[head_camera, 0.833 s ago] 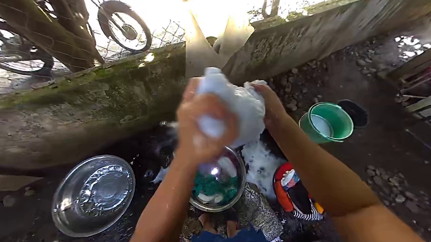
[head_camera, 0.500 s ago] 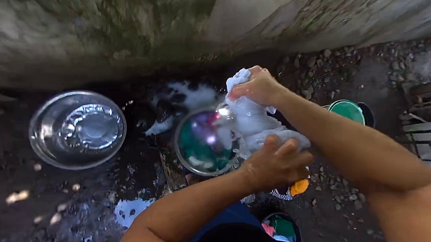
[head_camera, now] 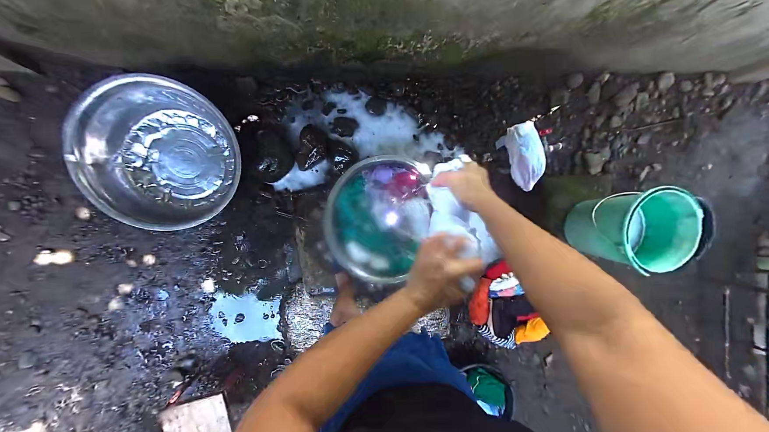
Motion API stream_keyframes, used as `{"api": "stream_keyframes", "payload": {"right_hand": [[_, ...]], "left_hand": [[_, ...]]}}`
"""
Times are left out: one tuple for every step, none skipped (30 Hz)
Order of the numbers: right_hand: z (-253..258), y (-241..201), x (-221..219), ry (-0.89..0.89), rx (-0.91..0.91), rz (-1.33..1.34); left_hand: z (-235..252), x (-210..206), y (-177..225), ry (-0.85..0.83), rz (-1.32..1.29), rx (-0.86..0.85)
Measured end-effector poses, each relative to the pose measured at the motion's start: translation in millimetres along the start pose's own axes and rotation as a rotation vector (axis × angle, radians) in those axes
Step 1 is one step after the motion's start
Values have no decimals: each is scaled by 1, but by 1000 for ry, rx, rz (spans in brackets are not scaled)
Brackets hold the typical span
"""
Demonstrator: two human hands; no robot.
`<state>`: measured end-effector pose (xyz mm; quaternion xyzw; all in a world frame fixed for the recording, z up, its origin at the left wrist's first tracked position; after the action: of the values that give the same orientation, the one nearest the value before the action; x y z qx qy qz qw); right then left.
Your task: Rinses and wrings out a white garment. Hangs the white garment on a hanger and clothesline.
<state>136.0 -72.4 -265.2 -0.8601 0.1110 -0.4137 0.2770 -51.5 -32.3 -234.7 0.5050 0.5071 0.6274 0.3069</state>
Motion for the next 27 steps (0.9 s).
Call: {"api": "stream_keyframes", "payload": {"right_hand": [[-6, 17, 13, 57, -55, 189], [-17, 28, 23, 92, -76, 415], [-33, 32, 30, 79, -67, 625], [-49, 26, 36, 65, 10, 771], [-60, 12, 39, 78, 136, 835], [-72, -5, 39, 98, 274, 849], [-85, -23, 36, 109, 407, 839], [-99, -41, 32, 105, 515, 836], [-114, -61, 28, 88, 589, 845], [-130, -81, 22, 50, 637, 834], [-145, -98, 13, -1, 670, 822], [-161, -113, 1, -67, 683, 806], [-176, -127, -12, -130, 680, 790], [-191, -139, -24, -184, 689, 765], [-206, -148, -32, -240, 707, 730], [-220, -157, -35, -300, 755, 681], [-232, -163, -34, -355, 838, 615], [-244, -170, -31, -399, 925, 527], [-254, -174, -26, -422, 988, 442], [-263, -178, -21, -450, 1013, 377], [-272, -182, -17, -478, 1014, 325], [-280, -187, -14, -507, 1009, 274], [-288, -193, -13, -537, 1016, 209], [-295, -199, -14, -557, 1042, 137], [-303, -208, -18, -569, 1094, 57], [-310, -220, -23, -567, 1160, -3], [-318, -232, -30, -554, 1231, 1]], "left_hand": [[0, 27, -5, 90, -176, 272], [3, 56, -12, 139, -389, 608], [5, 78, -24, 221, -563, 865], [4, 96, -35, 296, -655, 1008], [0, 109, -40, 355, -682, 1070], [-9, 119, -41, 405, -659, 1092], [-25, 126, -39, 451, -598, 1085], [-44, 131, -31, 488, -513, 1038], [-61, 135, -17, 536, -405, 946], [-76, 135, 2, 582, -306, 809], [-86, 130, 23, 604, -228, 673], [-91, 122, 46, 598, -197, 566], [-94, 115, 68, 581, -192, 486], [-97, 114, 85, 582, -203, 442], [-101, 117, 97, 606, -256, 438], [-107, 124, 103, 665, -316, 443], [-114, 132, 107, 748, -382, 452], [-122, 140, 108, 822, -452, 448], [-133, 147, 110, 868, -523, 430], [-144, 156, 113, 899, -580, 402], [-156, 166, 119, 922, -627, 366], [-166, 178, 128, 943, -657, 328], [-176, 191, 139, 956, -674, 288], [-184, 208, 153, 969, -673, 240], [-192, 227, 169, 986, -660, 171], [-200, 246, 191, 1007, -634, 105], [-209, 265, 217, 1044, -601, 48]]}}
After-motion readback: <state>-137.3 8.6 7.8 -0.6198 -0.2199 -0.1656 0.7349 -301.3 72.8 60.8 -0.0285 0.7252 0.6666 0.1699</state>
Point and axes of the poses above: each hand's wrist, its own z-axis towards the middle knuckle, its own x-axis out of the back of the hand, y = z × x, the point moved 2 cm from there along z, towards the middle knuckle, and after that the axes turned 12 degrees about x, right-handed, at the moved point
